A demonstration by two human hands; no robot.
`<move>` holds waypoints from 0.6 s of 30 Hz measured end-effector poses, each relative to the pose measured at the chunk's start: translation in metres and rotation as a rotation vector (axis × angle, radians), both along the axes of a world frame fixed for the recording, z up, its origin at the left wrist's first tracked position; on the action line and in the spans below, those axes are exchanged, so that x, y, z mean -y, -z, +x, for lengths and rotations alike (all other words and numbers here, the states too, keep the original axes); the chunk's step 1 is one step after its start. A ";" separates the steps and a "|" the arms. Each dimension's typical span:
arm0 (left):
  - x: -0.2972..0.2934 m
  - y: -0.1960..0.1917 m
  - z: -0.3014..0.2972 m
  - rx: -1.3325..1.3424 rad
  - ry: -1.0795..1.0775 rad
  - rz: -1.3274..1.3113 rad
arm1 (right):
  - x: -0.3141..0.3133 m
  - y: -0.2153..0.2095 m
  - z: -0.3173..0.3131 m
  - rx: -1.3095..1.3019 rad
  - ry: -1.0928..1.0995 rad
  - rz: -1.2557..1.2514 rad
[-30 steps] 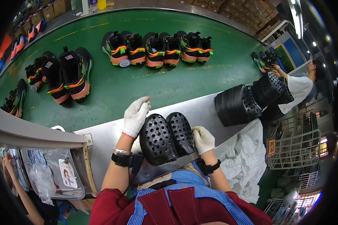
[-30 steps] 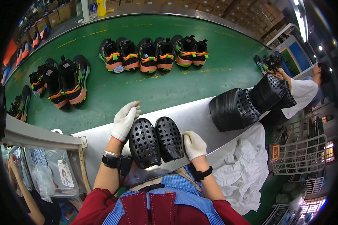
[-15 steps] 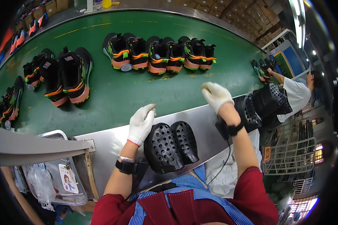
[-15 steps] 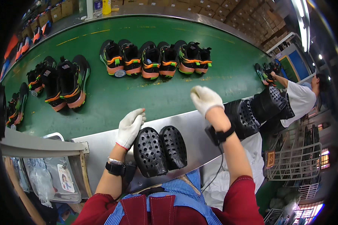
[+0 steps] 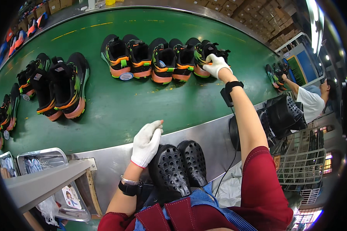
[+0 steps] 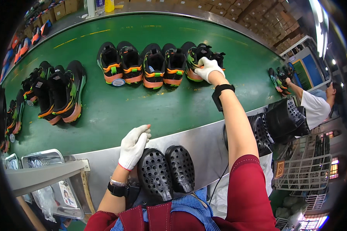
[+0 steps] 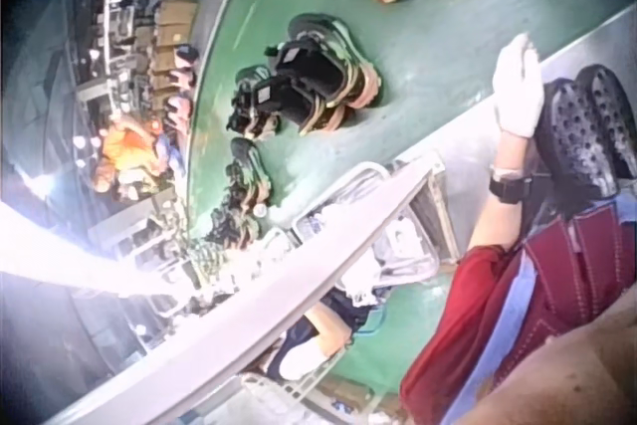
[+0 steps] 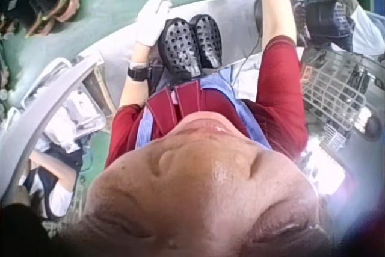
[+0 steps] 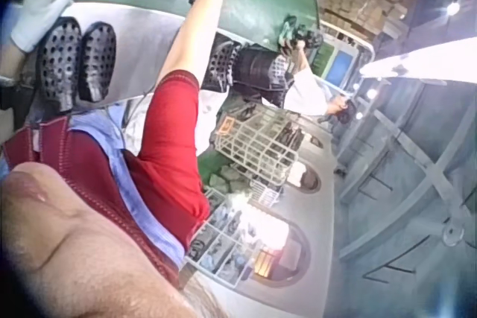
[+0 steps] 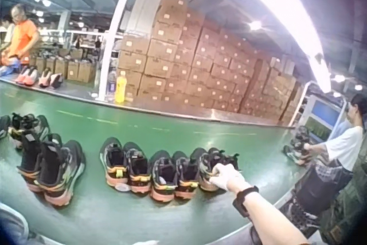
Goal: Checking and assembling shoe components on a production line.
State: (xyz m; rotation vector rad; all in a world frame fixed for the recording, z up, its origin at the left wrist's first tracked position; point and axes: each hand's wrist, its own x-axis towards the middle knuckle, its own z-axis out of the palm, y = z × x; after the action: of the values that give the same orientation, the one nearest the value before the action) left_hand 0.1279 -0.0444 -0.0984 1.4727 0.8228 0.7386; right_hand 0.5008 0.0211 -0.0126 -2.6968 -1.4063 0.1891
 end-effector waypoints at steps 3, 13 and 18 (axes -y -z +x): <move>-0.004 0.002 0.000 -0.041 0.046 0.026 | 0.001 0.007 0.010 0.112 0.027 0.061; 0.000 0.004 0.008 -0.012 0.055 0.006 | -0.002 0.002 0.022 0.039 0.043 -0.314; 0.001 0.005 0.009 -0.033 0.058 0.031 | 0.023 -0.016 0.000 -0.130 -0.044 -0.340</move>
State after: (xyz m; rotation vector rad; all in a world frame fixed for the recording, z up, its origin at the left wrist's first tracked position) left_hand 0.1372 -0.0449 -0.1037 1.5332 0.7929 0.6877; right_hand 0.5010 -0.0015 0.0035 -2.8487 -1.5144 0.6497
